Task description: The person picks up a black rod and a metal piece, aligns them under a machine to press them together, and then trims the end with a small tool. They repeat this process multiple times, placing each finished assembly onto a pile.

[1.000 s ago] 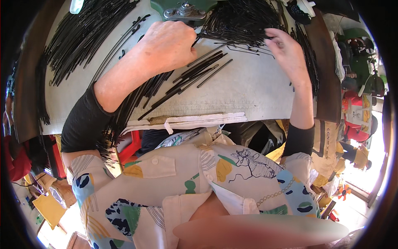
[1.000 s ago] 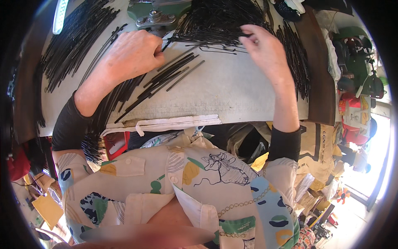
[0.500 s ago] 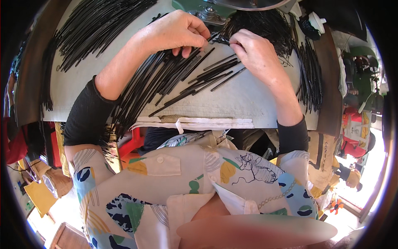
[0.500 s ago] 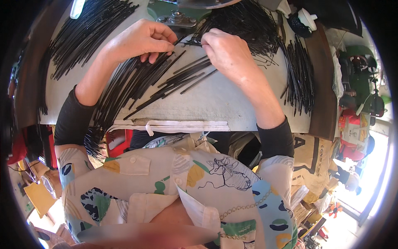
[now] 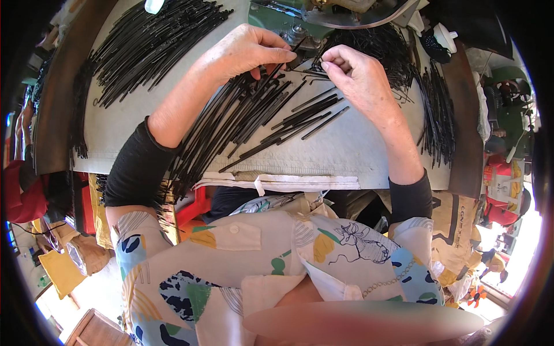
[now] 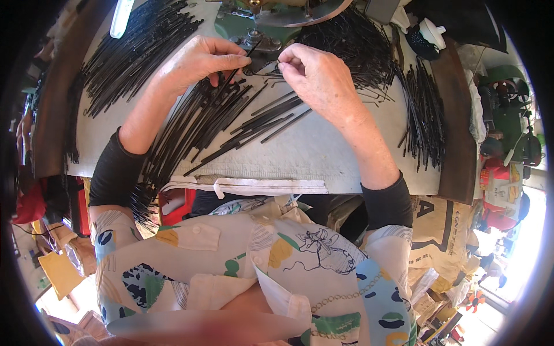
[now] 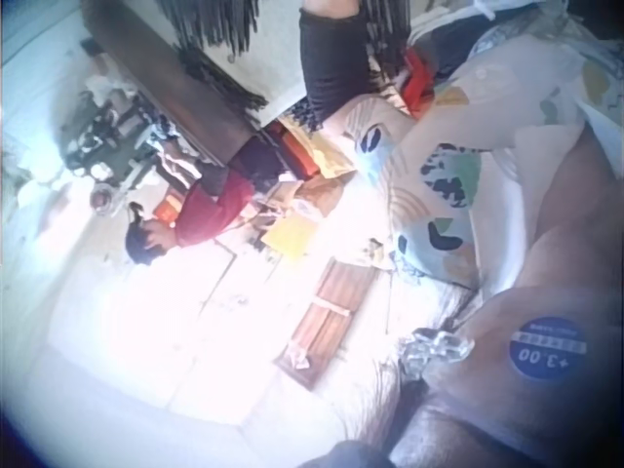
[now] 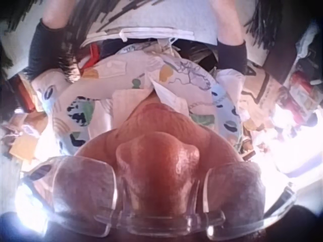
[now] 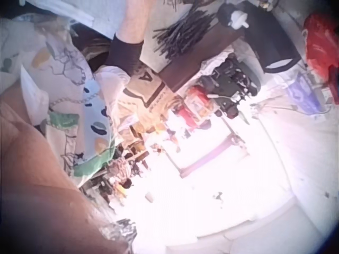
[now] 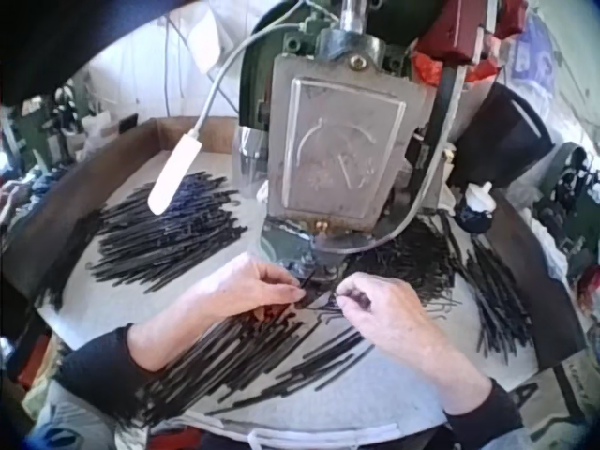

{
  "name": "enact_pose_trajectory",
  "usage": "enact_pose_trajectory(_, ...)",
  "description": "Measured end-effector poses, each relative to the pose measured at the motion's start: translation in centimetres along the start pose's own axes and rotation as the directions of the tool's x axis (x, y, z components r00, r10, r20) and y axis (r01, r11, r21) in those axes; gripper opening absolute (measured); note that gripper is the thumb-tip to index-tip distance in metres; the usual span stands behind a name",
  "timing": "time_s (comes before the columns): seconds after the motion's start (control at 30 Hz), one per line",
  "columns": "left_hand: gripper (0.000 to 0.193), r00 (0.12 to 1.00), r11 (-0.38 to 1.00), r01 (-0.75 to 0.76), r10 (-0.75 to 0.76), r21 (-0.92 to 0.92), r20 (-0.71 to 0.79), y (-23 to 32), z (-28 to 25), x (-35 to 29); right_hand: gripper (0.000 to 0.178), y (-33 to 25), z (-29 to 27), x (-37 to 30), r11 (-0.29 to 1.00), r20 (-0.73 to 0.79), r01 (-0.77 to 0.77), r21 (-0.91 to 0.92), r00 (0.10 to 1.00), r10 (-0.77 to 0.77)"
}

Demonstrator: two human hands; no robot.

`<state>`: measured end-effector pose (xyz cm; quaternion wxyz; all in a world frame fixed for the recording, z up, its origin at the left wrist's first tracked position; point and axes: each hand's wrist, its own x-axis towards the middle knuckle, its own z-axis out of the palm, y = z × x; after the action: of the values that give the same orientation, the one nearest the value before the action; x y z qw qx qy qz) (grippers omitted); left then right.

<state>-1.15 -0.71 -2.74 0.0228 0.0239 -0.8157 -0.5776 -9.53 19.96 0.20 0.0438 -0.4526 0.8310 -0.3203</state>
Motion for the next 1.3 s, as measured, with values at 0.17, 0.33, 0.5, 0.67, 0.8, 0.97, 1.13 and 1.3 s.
enact_pose_trajectory(0.17, 0.031, 0.999, 0.999, 0.029, -0.030, -0.029, -0.038, 0.6, -0.2, 0.0, 0.016, -0.4, 0.6, 0.2, 0.864, 0.190, -0.199, 0.463, 0.974, 0.123)
enact_pose_trajectory(0.33, 0.027, 0.995, 0.995, -0.015, 0.024, 0.095, -0.098, 1.3, -0.2, -0.6, 0.017, -0.5, 0.8, 0.6, 0.819, 0.254, -0.262, 0.510, 0.956, 0.148)
enact_pose_trajectory(0.5, 0.027, 0.982, 0.960, -0.055, 0.102, 0.275, -0.157, 2.1, 0.0, -0.7, 0.020, -0.1, 0.6, 0.7, 0.805, 0.256, -0.272, 0.527, 0.954, 0.155)
enact_pose_trajectory(0.67, 0.027, 0.950, 0.924, -0.156, 0.238, 0.349, -0.205, 1.3, 0.1, -0.4, 0.022, 0.0, 0.5, 0.9, 0.771, 0.261, -0.297, 0.564, 0.949, 0.175)
enact_pose_trajectory(0.8, 0.023, 0.973, 0.972, -0.102, 0.142, 0.214, -0.183, 1.2, -0.6, -0.2, 0.023, 0.2, 0.7, 1.0, 0.740, 0.252, -0.288, 0.608, 0.954, 0.164)
enact_pose_trajectory(0.97, 0.022, 0.990, 0.988, -0.045, 0.024, -0.145, -0.141, 1.2, -0.9, 0.0, 0.023, 0.2, 0.6, 1.6, 0.731, 0.237, -0.276, 0.624, 0.958, 0.160)
enact_pose_trajectory(1.13, 0.021, 0.990, 0.988, -0.033, 0.012, -0.152, -0.141, 1.4, -1.0, 0.1, 0.022, 0.2, 0.7, 1.9, 0.748, 0.229, -0.266, 0.607, 0.961, 0.157)
enact_pose_trajectory(1.3, 0.021, 0.991, 0.989, -0.012, -0.007, -0.150, -0.130, 1.7, -1.4, 0.3, 0.022, 0.4, 0.6, 2.3, 0.731, 0.224, -0.255, 0.633, 0.964, 0.142)
